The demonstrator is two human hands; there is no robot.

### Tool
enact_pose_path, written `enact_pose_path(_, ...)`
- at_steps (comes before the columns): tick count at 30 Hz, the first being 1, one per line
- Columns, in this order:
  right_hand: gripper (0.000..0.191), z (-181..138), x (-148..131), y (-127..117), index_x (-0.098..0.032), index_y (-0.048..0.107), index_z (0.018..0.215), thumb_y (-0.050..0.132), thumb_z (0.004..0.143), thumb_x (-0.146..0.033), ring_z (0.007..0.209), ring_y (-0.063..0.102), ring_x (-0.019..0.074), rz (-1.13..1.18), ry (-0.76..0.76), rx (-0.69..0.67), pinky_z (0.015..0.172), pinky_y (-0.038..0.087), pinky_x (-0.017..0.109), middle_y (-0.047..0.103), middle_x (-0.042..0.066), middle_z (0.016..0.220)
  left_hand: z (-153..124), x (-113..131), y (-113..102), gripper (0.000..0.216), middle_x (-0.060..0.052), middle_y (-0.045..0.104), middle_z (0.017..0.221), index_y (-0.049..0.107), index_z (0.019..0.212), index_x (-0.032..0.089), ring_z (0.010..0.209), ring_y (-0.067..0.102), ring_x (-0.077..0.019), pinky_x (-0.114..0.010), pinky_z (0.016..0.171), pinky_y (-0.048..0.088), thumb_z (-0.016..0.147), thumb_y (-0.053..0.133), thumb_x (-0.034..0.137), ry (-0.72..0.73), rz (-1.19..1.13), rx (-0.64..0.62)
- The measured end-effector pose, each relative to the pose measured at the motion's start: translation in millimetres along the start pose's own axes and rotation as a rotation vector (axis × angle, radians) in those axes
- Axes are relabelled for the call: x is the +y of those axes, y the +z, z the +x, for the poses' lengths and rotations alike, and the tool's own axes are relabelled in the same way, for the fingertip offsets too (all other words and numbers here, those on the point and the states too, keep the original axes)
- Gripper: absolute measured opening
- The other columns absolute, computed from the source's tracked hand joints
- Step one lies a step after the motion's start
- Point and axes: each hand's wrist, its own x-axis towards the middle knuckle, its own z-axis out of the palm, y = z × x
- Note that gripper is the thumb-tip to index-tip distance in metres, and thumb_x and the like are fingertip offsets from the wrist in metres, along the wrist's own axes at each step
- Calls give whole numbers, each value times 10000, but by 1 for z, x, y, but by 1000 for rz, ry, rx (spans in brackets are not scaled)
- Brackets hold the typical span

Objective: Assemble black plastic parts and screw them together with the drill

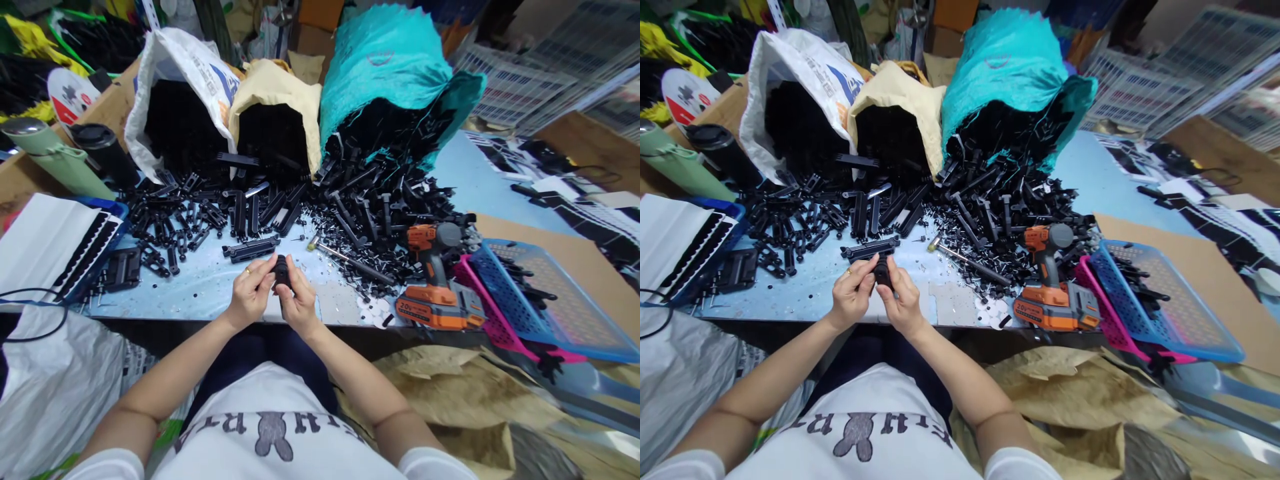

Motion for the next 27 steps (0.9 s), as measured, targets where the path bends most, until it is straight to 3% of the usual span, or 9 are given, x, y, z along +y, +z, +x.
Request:
enact_pose_path(8, 528, -10, 12, 19, -237, 276, 1425, 398, 928, -367, 752, 582, 162, 41, 48, 80, 683, 535, 331, 590, 80, 977, 16, -14, -8, 320, -74, 637, 962, 566, 1193, 178, 872, 600, -142, -269, 759, 506, 902, 442, 224, 38, -143, -153)
enact_pose_path(10, 522, -13, 21, 26, -239, 245, 1433, 368, 941, -359, 706, 580, 140, 54, 120, 42, 664, 534, 308, 586, 75, 991, 9, -21, 0, 310, -67, 627, 935, 578, 1169, 184, 798, 612, -133, -262, 715, 514, 903, 442, 265, -91, -157, -160)
enact_pose_path(12, 502, -10, 37, 24, -246, 246, 1431, 338, 950, -356, 722, 589, 136, 11, 163, -130, 681, 530, 293, 591, 68, 1013, -7, -27, 11, 325, -55, 612, 887, 559, 1173, 188, 655, 608, -110, -244, 611, 516, 904, 431, 319, -331, -178, -131)
enact_pose_path(14, 458, 4, 60, 10, -258, 335, 1394, 341, 947, -357, 844, 595, 164, -148, 158, -360, 745, 517, 307, 597, 68, 1065, -28, -32, 19, 362, -43, 595, 835, 507, 1204, 183, 547, 589, -104, -244, 517, 505, 910, 396, 361, -602, -172, -75)
enact_pose_path(16, 399, 29, 88, -19, -244, 460, 1312, 366, 935, -335, 1006, 548, 210, -413, 141, -507, 811, 488, 337, 577, 86, 1150, -47, -34, 20, 384, -70, 595, 886, 459, 1237, 175, 620, 627, -149, -294, 553, 528, 898, 406, 346, -725, -54, -79)
enact_pose_path(18, 349, 58, 117, -55, -185, 535, 1222, 361, 929, -261, 1081, 493, 238, -695, 163, -519, 823, 465, 339, 549, 123, 1198, -56, -32, 15, 416, -134, 568, 1076, 449, 1259, 176, 917, 625, -243, -408, 763, 524, 853, 472, 264, -614, 184, -183)
enact_pose_path(21, 278, 93, 151, -100, -115, 578, 1063, 360, 900, -173, 1021, 495, 257, -1053, 297, -519, 755, 449, 324, 577, 162, 1080, -52, -32, 6, 480, -133, 494, 1259, 471, 1264, 226, 1234, 412, -304, -532, 1024, 306, 796, 494, 125, -222, 426, -489)
enact_pose_path(24, 238, 109, 170, -119, -90, 528, 1043, 377, 862, -117, 964, 503, 252, -1241, 425, -489, 695, 425, 294, 571, 166, 1028, -40, -39, 8, 483, -81, 587, 1125, 484, 1252, 283, 1145, 485, -250, -548, 1042, 233, 828, 415, 62, 51, 452, -799)
enact_pose_path(27, 241, 117, 179, -116, -99, 474, 1090, 381, 877, -166, 966, 503, 242, -1255, 433, -409, 685, 412, 279, 540, 169, 1082, -35, -45, 15, 467, -68, 616, 994, 486, 1248, 269, 952, 561, -207, -475, 960, 331, 850, 380, 48, 101, 517, -892)
